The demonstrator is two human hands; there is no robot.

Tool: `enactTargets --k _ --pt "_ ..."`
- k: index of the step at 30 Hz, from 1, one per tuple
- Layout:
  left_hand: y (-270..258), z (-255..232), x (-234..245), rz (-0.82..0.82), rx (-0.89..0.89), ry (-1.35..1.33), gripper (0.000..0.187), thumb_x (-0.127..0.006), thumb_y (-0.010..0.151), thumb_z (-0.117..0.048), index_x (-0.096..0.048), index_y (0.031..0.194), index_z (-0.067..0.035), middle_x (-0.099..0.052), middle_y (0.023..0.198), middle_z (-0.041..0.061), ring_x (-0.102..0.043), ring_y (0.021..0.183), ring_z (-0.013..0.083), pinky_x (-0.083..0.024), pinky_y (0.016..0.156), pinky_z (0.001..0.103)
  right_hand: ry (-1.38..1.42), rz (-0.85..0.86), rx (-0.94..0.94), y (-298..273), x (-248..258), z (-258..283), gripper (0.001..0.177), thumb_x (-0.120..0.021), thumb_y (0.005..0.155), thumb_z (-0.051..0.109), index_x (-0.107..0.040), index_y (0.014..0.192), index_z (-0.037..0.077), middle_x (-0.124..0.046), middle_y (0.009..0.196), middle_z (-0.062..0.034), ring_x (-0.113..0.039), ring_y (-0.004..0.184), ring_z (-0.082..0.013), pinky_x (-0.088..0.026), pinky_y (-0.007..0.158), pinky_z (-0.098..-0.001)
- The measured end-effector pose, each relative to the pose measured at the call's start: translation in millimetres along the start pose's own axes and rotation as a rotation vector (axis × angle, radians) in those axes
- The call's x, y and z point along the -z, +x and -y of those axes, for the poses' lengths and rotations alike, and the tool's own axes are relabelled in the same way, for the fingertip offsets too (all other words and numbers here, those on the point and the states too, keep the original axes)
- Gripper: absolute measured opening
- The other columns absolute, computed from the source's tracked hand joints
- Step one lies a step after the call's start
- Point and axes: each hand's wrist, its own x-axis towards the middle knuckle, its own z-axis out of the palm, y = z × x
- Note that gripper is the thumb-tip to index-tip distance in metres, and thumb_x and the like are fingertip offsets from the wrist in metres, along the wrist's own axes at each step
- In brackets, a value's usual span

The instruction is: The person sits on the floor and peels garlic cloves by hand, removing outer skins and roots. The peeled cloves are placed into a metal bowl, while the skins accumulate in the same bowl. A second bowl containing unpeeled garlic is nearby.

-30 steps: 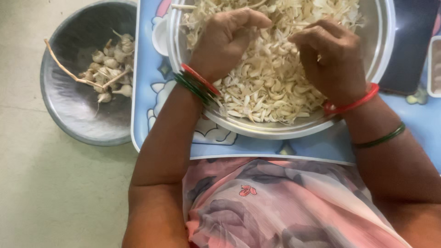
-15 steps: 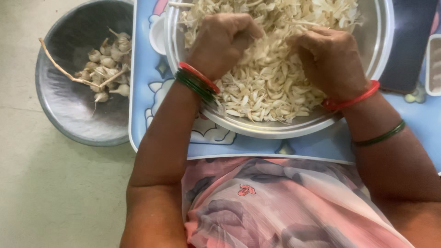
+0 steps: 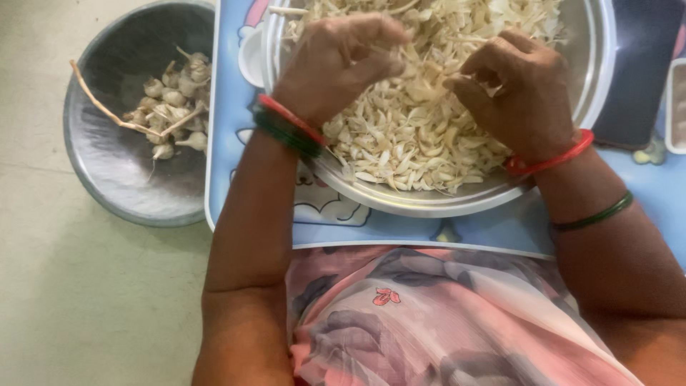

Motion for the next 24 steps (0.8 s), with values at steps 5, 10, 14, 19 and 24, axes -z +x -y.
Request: enactTargets --k 5,10,14,19,24 --pt "-14.0 -30.5 28.9 0.480 0.485 0.625 0.011 -0.076 0.090 -0.029 -0.071 0.090 -0.019 -0.070 0.082 0.000 -0.064 0.076 0.0135 -0.054 0.076 0.036 0.019 0.012 0.047 2.3 -2.4 0.8 0.021 -0.078 0.110 0.017 -0.070 0.096 0.004 -0.070 0.089 -0.0075 -0.071 0.077 -0.0137 -0.058 0.065 -0.0242" --pt "-4.6 -29.4 0.0 0.559 0.436 0.631 0.018 -0.080 0.083 -0.022 -0.069 0.095 -0.014 -0.068 0.087 0.003 -0.062 0.082 0.0178 -0.055 0.080 0.039 0.071 0.019 0.020 3.5 0.7 2.6 0.023 -0.078 0.113 0.016 -0.069 0.096 0.003 -0.070 0.089 -0.0088 -0.071 0.075 -0.0139 -0.059 0.064 -0.0253" --pt "3.4 -14.7 -9.4 0.487 0.269 0.557 0.005 -0.068 0.093 -0.009 -0.072 0.094 -0.011 -0.071 0.088 0.004 -0.067 0.081 0.0150 -0.059 0.078 0.035 0.065 0.008 0.039 2.9 0.0 6.1 0.013 -0.075 0.110 0.013 -0.071 0.103 0.003 -0.072 0.093 -0.0085 -0.073 0.079 -0.0139 -0.060 0.067 -0.0252" --pt "4.5 -4.1 -12.9 0.190 0.211 -0.158 0.025 -0.060 0.096 -0.001 -0.063 0.120 -0.009 -0.075 0.092 0.004 -0.074 0.077 0.0108 -0.064 0.068 0.027 0.160 0.016 0.063 5.2 2.2 12.5 0.011 -0.075 0.114 0.014 -0.072 0.116 0.004 -0.073 0.096 -0.0087 -0.073 0.077 -0.0144 -0.059 0.064 -0.0255" --pt "4.1 2.9 -15.3 0.055 0.140 -0.352 0.010 -0.064 0.100 -0.002 -0.069 0.109 -0.005 -0.077 0.092 0.007 -0.078 0.078 0.0142 -0.067 0.068 0.028 0.110 0.047 0.109 16.2 8.8 26.2 0.028 -0.080 0.103 0.023 -0.072 0.123 0.005 -0.071 0.100 -0.0102 -0.071 0.082 -0.0186 -0.060 0.069 -0.0318"
